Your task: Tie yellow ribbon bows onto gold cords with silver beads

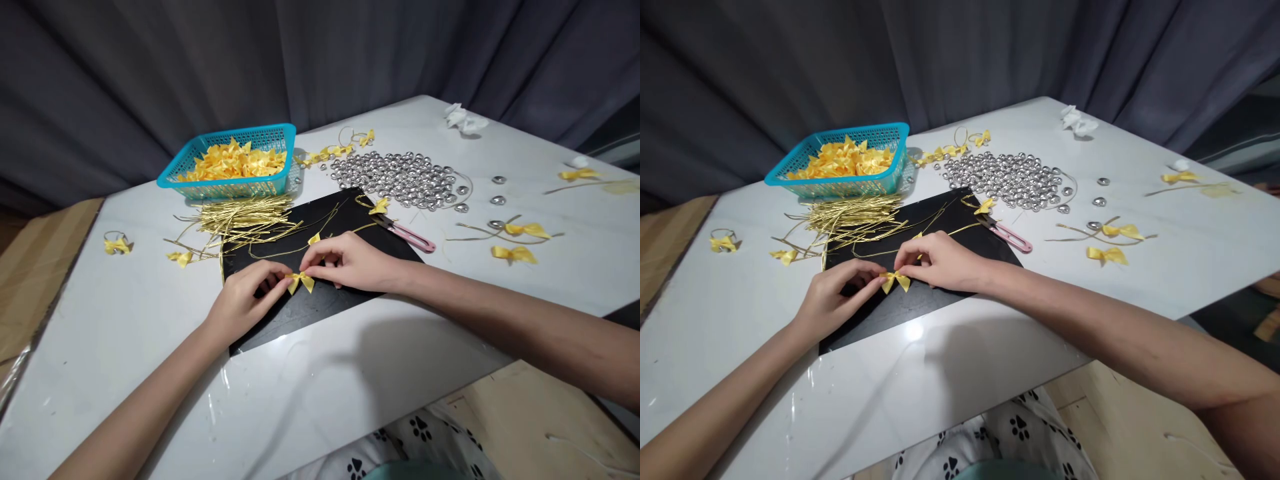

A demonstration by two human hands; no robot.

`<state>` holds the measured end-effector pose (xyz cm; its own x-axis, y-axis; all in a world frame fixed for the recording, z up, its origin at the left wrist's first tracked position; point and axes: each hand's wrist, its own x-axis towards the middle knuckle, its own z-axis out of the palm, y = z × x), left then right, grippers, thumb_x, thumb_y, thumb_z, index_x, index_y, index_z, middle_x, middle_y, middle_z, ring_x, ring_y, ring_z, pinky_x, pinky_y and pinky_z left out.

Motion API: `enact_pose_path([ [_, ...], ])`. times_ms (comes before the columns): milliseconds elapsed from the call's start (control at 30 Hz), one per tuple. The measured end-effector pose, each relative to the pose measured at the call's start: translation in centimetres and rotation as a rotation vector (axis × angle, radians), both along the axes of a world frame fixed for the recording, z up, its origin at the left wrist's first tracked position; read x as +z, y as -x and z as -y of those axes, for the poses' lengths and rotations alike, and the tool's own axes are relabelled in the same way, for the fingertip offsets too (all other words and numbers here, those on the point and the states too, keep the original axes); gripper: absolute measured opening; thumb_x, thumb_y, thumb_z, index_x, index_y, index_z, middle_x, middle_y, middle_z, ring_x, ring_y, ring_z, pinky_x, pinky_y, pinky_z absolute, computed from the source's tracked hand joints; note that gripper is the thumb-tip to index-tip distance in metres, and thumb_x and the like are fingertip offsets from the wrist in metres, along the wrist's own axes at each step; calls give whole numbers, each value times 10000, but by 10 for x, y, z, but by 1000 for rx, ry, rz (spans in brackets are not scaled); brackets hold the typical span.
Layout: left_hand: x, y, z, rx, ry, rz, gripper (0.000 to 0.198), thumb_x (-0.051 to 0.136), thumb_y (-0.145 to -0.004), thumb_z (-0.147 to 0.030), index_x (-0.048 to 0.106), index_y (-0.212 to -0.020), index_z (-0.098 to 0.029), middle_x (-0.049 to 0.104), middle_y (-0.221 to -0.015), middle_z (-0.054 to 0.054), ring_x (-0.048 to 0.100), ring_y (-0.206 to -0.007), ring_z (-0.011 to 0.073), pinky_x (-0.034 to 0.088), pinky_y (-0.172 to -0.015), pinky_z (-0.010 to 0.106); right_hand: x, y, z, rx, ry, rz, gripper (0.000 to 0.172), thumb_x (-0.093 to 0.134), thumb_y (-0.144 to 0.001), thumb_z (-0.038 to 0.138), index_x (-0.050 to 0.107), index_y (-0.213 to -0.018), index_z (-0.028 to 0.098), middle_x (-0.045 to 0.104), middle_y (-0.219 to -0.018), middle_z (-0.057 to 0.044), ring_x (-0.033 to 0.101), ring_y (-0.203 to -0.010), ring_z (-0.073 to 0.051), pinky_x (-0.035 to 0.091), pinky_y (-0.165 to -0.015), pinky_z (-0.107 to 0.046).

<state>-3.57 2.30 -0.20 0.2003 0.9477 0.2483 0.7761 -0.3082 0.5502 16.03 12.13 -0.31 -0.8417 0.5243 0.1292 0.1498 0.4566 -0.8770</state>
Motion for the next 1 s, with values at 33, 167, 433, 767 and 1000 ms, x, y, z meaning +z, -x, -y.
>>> enact_pose_path([
  [33, 0, 0, 0, -18, -6, 0, 127, 556, -854, -268, 649, -902, -195, 667, -767, 19, 575, -626, 121, 448, -608, 210, 0, 0, -1, 5, -45, -3, 96, 585, -808, 157, 665, -844, 116, 645, -696, 6, 465, -462, -31, 358, -481, -170],
  [167, -1, 0, -2, -89, -21, -7, 149, 540, -870, -243, 666, -912, -174, 675, -777, 34, 587, -645, 121, 453, -623, 213, -2, -1, -2, 66, -300, -18, 122, 562, -823, 128, 683, -843, 133, 685, -771, -24, 568, -642, -85, 417, -618, -197],
  [433, -2, 1, -4, -105, -28, -30, 133, 562, -864, -242, 664, -897, -162, 663, -749, 17, 563, -619, 106, 441, -593, 204, -8, -4, -3, 99, -560, -12, 155, 517, -871, 157, 671, -867, 144, 667, -905, -65, 602, -789, -134, 432, -700, -230],
  [767, 5, 1, 0, -143, 135, -21, 123, 460, -911, -267, 539, -865, -184, 580, -758, -9, 514, -631, 99, 409, -596, 206, 7, -1, 2, 151, -275, 94, 38, 511, -837, 148, 543, -824, 131, 525, -719, 18, 410, -562, -66, 319, -555, -197],
  [1000, 5, 2, -1, -151, 206, 39, 134, 409, -930, -283, 485, -870, -191, 558, -776, -10, 521, -672, 108, 414, -636, 224, 8, 0, 3, 171, -90, 100, 88, 455, -882, 196, 486, -819, 144, 448, -667, 36, 354, -543, -66, 305, -521, -189],
])
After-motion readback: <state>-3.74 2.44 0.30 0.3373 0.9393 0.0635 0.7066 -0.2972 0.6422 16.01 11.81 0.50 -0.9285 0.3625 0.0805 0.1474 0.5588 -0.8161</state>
